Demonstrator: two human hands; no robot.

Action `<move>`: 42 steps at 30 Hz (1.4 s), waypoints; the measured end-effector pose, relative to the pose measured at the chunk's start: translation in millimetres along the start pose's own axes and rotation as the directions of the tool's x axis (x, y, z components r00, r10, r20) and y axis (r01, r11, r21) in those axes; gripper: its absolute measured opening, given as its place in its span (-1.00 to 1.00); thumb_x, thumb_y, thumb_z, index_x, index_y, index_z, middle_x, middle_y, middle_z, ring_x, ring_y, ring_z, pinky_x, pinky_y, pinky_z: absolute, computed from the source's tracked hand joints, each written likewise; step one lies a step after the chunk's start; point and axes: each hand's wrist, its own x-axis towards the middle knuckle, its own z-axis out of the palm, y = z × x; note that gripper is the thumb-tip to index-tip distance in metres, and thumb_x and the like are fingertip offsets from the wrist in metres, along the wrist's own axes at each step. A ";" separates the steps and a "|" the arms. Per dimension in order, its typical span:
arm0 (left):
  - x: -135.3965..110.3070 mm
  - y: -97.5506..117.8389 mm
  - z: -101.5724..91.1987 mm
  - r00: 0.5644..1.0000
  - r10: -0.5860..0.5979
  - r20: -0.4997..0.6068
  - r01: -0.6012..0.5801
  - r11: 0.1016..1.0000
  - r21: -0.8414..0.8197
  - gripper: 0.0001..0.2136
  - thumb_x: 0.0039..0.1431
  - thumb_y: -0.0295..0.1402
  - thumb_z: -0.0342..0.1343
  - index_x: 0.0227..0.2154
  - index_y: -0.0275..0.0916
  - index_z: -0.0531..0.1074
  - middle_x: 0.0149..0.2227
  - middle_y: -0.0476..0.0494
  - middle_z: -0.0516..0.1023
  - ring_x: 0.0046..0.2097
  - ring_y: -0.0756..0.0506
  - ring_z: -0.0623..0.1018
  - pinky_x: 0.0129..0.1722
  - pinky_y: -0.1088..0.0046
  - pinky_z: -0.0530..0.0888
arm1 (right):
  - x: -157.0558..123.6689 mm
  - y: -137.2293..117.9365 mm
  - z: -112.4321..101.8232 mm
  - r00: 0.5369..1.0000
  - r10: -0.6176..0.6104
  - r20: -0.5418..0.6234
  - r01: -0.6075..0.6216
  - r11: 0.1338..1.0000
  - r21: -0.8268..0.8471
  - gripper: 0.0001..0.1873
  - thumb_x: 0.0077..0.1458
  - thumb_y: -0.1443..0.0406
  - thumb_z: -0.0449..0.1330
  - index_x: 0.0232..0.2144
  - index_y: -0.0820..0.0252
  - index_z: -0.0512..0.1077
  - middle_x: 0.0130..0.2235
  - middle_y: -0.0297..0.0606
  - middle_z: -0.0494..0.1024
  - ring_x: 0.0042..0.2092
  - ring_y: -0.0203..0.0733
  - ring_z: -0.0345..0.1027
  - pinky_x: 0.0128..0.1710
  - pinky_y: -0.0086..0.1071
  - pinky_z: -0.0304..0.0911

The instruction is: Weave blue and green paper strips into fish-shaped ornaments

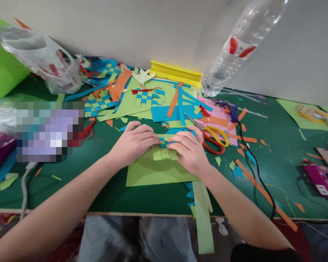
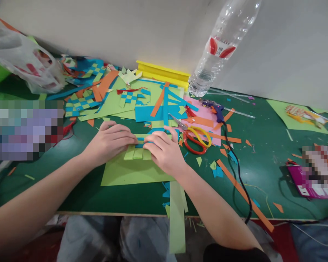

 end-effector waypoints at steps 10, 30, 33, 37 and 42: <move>-4.9 -9.5 3.5 0.987 0.010 0.163 -0.012 1.000 0.010 -0.81 0.36 -0.33 -0.05 -0.16 -0.13 0.48 -0.08 0.02 0.59 0.04 -0.13 0.43 -0.01 0.22 0.26 | 2.0 7.4 -6.8 0.971 -0.096 0.221 0.105 0.994 -0.028 -0.70 0.07 0.40 0.10 -0.12 0.19 0.45 -0.07 -0.22 0.57 0.03 -0.04 0.31 0.23 0.04 -0.12; -4.1 -4.4 15.1 0.988 0.024 0.155 -0.017 0.999 -0.045 -0.81 0.33 -0.32 -0.02 -0.28 -0.15 0.50 -0.14 -0.06 0.59 -0.02 -0.11 0.48 -0.04 0.27 0.27 | 3.8 -2.6 -2.7 0.923 -0.303 0.238 0.296 0.953 0.064 -0.65 0.24 0.13 0.10 -0.15 0.32 0.46 -0.12 -0.10 0.57 -0.05 -0.06 0.35 0.10 -0.11 0.13; -3.8 -4.0 14.5 0.989 0.028 0.147 -0.022 0.999 -0.048 -0.84 0.31 -0.34 0.01 -0.28 -0.15 0.51 -0.15 -0.06 0.59 -0.04 -0.12 0.49 -0.05 0.27 0.27 | 4.0 -4.8 0.8 0.951 -0.250 0.184 0.241 0.968 0.067 -0.77 0.24 0.26 0.07 -0.29 0.28 0.47 -0.23 -0.15 0.60 -0.14 -0.11 0.39 -0.03 -0.17 0.19; -2.9 -2.8 14.0 0.989 0.023 0.149 -0.014 0.998 -0.060 -0.84 0.30 -0.36 0.02 -0.28 -0.16 0.52 -0.15 -0.07 0.59 -0.03 -0.13 0.49 -0.04 0.25 0.27 | 4.6 -8.5 5.9 0.988 -0.090 0.124 0.076 0.990 0.116 -0.79 0.23 0.34 0.04 -0.39 0.21 0.45 -0.34 -0.24 0.60 -0.26 -0.21 0.41 -0.08 -0.22 0.18; -1.5 0.2 11.8 0.986 0.028 0.164 -0.013 0.996 -0.088 -0.81 0.32 -0.34 -0.01 -0.26 -0.17 0.51 -0.14 -0.08 0.60 -0.03 -0.12 0.49 -0.01 0.24 0.26 | 5.5 -9.3 7.0 0.994 0.025 0.102 -0.045 0.978 0.206 -0.80 0.21 0.35 0.05 -0.41 0.17 0.44 -0.38 -0.31 0.60 -0.34 -0.26 0.39 -0.05 -0.24 0.17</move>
